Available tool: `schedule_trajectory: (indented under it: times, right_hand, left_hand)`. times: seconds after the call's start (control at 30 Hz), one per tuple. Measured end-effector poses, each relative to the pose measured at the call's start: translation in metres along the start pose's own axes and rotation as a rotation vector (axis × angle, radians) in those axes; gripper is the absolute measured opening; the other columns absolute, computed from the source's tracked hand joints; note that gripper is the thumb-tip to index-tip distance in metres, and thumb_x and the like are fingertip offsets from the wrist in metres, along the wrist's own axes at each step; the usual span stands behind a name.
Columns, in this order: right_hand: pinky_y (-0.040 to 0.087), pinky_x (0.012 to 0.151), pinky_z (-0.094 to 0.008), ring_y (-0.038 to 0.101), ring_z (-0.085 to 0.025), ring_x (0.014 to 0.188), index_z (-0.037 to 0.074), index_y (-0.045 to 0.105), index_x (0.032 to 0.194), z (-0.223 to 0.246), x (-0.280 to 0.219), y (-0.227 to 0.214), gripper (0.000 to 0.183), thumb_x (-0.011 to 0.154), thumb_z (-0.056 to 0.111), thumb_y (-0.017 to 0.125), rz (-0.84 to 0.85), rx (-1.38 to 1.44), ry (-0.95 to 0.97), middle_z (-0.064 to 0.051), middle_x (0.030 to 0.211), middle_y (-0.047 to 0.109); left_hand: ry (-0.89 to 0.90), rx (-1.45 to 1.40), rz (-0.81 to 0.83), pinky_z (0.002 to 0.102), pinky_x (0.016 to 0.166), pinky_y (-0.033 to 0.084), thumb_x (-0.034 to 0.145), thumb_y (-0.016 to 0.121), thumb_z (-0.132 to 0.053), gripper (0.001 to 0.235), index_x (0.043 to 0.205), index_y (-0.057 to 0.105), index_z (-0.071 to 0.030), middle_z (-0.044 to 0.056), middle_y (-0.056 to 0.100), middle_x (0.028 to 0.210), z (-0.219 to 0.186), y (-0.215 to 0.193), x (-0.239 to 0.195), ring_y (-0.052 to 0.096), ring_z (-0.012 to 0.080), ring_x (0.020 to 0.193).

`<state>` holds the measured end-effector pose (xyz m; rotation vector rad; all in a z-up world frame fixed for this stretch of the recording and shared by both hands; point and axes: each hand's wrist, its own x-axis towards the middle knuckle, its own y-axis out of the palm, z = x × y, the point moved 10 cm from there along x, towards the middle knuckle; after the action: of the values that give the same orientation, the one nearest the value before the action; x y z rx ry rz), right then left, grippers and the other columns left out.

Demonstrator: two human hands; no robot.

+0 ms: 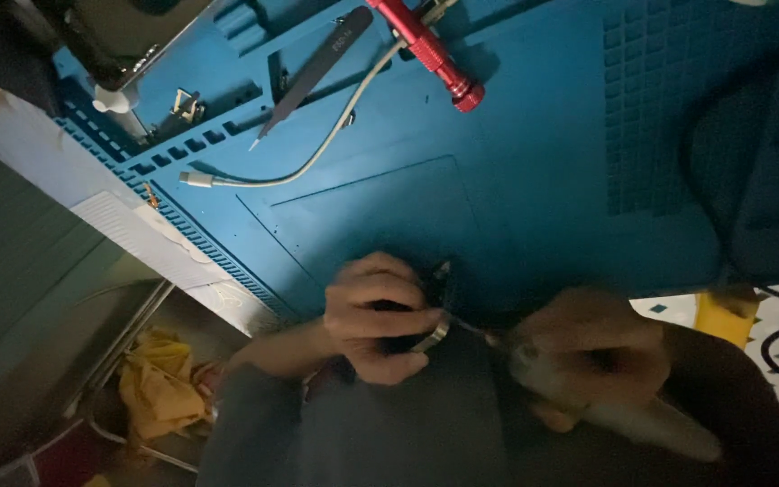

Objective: The person holds a small electronic device in their left hand and uses a handheld rotary tool in their right hand to drill into the device's casing. They work on the device while sitting, with the object resting on their lap.

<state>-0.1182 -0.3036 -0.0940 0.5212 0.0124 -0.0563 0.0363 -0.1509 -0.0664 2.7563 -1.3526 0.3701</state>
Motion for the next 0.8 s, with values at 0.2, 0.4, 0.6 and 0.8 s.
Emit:
schedule_trajectory:
  times: [0.2, 0.4, 0.6, 0.8]
  right_hand:
    - [0.067, 0.091, -0.038, 0.08, -0.022, 0.105, 0.005, 0.043, 0.148, -0.001, 0.002, 0.002, 0.078, 0.088, 0.018, 0.091, 0.245, -0.111, 0.047, -0.01, 0.121, 0.075]
    - [0.045, 0.049, -0.036, 0.055, -0.021, 0.052, 0.011, 0.056, 0.077, 0.012, 0.07, 0.025, 0.027, 0.091, 0.011, 0.078, 0.341, 0.151, 0.299, -0.005, 0.065, 0.058]
    - [0.072, 0.08, -0.031, 0.084, -0.017, 0.085, 0.004, 0.053, 0.139, 0.013, 0.028, 0.004, 0.071, 0.082, 0.014, 0.095, 0.027, 0.092, -0.006, -0.01, 0.109, 0.08]
    - [0.067, 0.071, -0.038, 0.079, -0.026, 0.078, 0.002, 0.047, 0.144, 0.015, 0.033, 0.01, 0.04, 0.109, 0.012, 0.063, 0.194, 0.243, -0.024, -0.014, 0.105, 0.077]
  left_hand:
    - [0.034, -0.019, -0.033, 0.036, 0.074, 0.053, 0.093, 0.066, -0.033, 0.028, 0.099, 0.075, -0.006, 0.007, 0.068, 0.087, 0.001, -0.001, 0.0, 0.064, 0.02, 0.076]
    - [-0.004, -0.002, -0.032, 0.035, 0.075, 0.054, 0.094, 0.066, -0.034, 0.028, 0.1, 0.075, -0.009, 0.006, 0.067, 0.088, 0.003, -0.001, -0.001, 0.063, 0.0208, 0.08]
    - [0.021, -0.028, -0.054, 0.036, 0.073, 0.052, 0.091, 0.065, -0.032, 0.028, 0.1, 0.075, -0.007, 0.006, 0.067, 0.087, 0.003, -0.001, 0.0, 0.062, 0.0197, 0.076]
    - [0.037, -0.024, -0.019, 0.037, 0.074, 0.051, 0.091, 0.064, -0.034, 0.031, 0.095, 0.075, -0.006, 0.008, 0.066, 0.086, 0.004, 0.001, -0.001, 0.061, 0.0208, 0.075]
